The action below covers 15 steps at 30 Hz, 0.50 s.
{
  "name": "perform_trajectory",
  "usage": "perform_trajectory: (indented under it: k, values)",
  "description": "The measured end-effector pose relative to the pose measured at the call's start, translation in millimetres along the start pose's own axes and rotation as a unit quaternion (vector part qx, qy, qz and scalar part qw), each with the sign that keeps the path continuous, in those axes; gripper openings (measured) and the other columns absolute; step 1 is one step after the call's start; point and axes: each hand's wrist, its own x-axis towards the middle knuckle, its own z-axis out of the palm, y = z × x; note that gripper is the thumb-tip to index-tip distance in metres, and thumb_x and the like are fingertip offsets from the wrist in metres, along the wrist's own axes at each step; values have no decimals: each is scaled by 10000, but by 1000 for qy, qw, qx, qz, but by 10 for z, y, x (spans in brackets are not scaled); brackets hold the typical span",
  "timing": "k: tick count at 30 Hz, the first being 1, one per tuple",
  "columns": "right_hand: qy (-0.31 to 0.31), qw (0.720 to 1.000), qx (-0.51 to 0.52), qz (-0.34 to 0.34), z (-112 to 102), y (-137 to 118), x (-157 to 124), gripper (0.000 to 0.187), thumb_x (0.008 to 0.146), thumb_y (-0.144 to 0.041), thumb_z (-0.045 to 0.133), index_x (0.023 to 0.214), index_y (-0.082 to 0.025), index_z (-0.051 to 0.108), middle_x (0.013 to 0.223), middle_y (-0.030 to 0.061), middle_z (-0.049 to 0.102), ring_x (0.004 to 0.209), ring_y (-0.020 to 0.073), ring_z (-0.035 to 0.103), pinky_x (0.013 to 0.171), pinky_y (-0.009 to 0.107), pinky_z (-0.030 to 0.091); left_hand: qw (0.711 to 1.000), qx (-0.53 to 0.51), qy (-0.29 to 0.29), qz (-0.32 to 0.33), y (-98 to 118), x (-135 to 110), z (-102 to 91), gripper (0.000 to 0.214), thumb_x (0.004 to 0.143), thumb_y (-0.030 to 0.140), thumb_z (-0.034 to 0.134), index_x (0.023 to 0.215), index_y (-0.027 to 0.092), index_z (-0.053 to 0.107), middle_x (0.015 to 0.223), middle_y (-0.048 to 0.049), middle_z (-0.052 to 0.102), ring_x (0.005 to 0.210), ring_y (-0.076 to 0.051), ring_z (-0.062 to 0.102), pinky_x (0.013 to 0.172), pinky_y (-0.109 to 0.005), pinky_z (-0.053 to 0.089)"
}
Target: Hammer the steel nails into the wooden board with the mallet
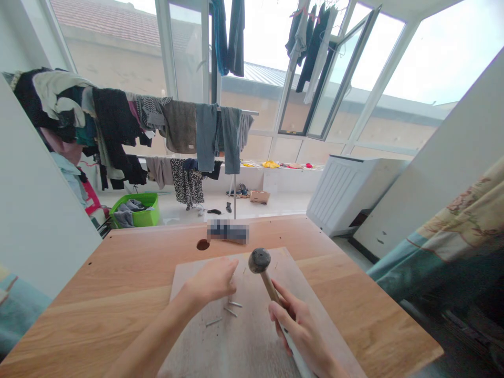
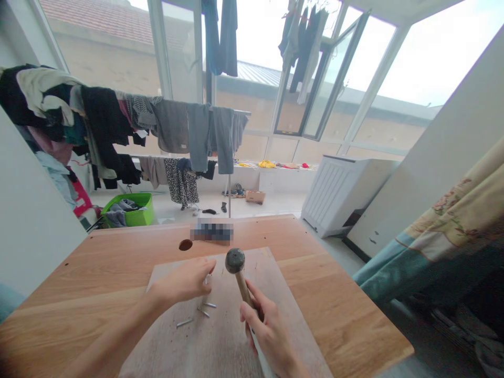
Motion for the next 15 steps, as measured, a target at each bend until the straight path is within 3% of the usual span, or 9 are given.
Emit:
perform_trajectory:
  k: [5,11,15]
  values:
    - [0,1000,-2,-1,3,-17,-15,706,858,-549,629,1439,-166,510,704,-39,549,365,56,436,308,178,349,999,-39,26,5,-26,53,64,273,653,-11,519,802,201,603,810,-69,685,831,-263,660,696,-305,441]
    - [2,1000,7,-5,11,-41,-21,674,870,-521,626,1442,-181,516,700,-44,537,372,53,429,313,172,354,980,-175,62,66,-247,184,68,202,696,79,573,826,190,679,795,-16,678,765,-179,629,679,-242,456]
    - [5,1000,7,-4,13,-45,-19,657,863,-506,638,1427,-185,535,695,-44,537,373,53,429,311,169,343,959,-267,63,68,-391,240,139,168,724,134,571,827,161,701,780,-12,689,725,-141,605,670,-218,474]
